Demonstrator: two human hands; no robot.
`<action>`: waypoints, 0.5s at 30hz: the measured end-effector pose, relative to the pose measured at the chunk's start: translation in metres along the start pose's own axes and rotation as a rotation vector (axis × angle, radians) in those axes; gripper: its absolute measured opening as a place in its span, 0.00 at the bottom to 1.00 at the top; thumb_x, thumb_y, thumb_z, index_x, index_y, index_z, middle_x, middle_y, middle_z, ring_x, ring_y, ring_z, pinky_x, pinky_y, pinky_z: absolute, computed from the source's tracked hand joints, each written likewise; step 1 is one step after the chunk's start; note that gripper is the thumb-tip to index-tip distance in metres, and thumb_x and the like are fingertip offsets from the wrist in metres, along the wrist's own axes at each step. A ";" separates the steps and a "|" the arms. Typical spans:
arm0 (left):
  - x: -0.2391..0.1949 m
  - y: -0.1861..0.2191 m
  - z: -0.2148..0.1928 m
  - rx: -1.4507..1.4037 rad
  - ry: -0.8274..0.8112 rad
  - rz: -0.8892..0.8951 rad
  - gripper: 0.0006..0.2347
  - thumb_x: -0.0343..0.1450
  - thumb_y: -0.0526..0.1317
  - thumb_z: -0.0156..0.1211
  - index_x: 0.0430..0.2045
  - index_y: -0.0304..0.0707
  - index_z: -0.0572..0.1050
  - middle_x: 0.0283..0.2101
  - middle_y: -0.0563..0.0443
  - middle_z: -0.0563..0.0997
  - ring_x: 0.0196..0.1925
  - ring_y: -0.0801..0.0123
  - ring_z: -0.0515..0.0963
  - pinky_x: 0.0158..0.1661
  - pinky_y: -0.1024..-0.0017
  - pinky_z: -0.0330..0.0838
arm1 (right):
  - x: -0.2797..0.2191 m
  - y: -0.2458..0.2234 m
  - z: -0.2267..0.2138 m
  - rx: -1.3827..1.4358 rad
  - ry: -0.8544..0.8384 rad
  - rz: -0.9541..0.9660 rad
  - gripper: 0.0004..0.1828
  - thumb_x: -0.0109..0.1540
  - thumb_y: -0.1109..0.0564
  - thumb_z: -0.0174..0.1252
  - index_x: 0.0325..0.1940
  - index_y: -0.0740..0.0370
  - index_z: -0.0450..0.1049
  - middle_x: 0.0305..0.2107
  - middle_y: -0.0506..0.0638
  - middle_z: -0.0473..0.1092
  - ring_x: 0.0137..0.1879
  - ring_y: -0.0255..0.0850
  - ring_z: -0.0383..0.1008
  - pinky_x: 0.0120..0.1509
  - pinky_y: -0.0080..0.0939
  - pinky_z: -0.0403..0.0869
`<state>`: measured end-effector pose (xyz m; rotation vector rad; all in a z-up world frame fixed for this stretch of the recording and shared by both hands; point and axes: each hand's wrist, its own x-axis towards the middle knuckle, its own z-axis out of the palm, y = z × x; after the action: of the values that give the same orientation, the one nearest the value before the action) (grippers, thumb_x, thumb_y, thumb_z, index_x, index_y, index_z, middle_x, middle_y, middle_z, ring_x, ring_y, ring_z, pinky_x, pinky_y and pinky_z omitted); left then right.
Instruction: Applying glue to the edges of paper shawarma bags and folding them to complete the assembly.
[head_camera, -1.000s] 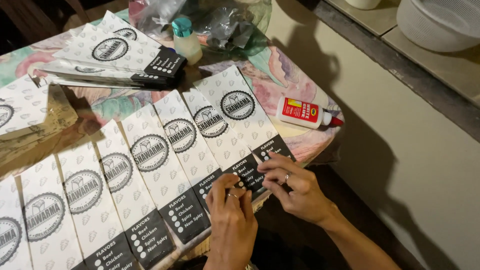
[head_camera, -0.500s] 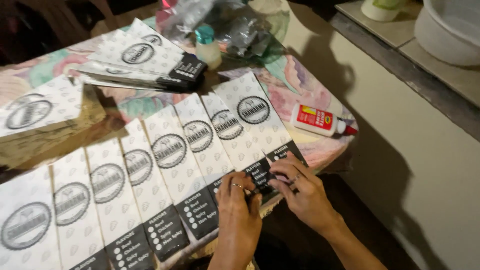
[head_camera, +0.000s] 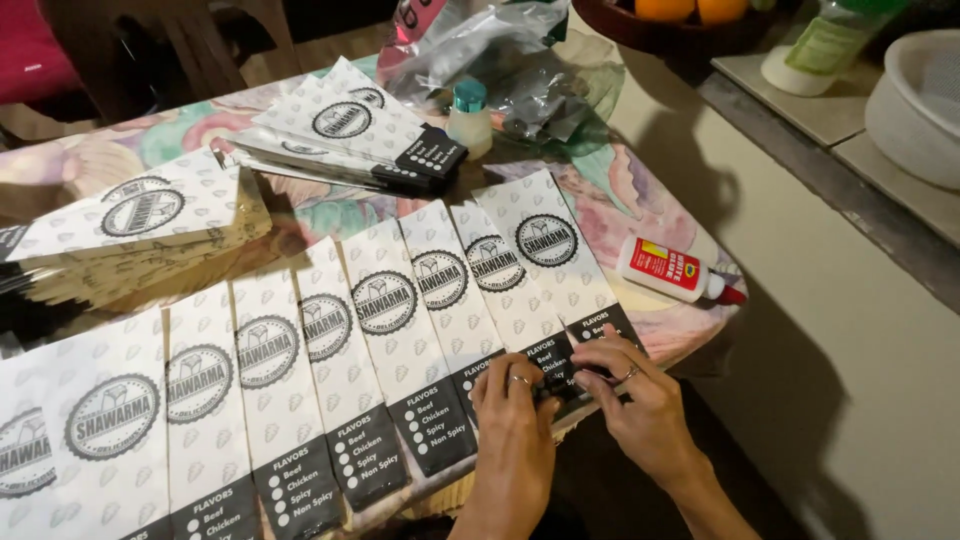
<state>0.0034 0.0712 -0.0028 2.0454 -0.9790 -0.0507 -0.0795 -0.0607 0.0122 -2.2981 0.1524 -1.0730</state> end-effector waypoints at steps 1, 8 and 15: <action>-0.002 0.000 0.000 0.007 0.015 0.083 0.13 0.65 0.25 0.64 0.43 0.27 0.74 0.48 0.40 0.75 0.58 0.53 0.72 0.59 0.58 0.64 | -0.001 0.001 0.001 -0.046 0.000 -0.004 0.10 0.61 0.68 0.63 0.46 0.66 0.78 0.42 0.53 0.78 0.52 0.43 0.79 0.78 0.52 0.68; -0.014 -0.002 0.009 0.128 0.122 0.224 0.17 0.60 0.13 0.55 0.41 0.16 0.73 0.50 0.28 0.76 0.60 0.47 0.72 0.59 0.57 0.67 | -0.018 -0.018 0.013 -0.199 -0.014 -0.073 0.16 0.60 0.70 0.61 0.53 0.70 0.75 0.54 0.57 0.75 0.67 0.53 0.72 0.76 0.47 0.70; -0.015 -0.003 0.001 0.034 0.086 0.260 0.25 0.52 0.11 0.47 0.44 0.17 0.71 0.53 0.26 0.71 0.62 0.43 0.69 0.60 0.53 0.63 | -0.011 -0.004 0.007 -0.082 -0.028 -0.024 0.12 0.63 0.71 0.56 0.50 0.67 0.78 0.50 0.55 0.77 0.64 0.50 0.76 0.77 0.47 0.69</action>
<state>-0.0049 0.0814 -0.0100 1.9179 -1.1896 0.1905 -0.0819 -0.0506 0.0032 -2.3926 0.1611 -1.0639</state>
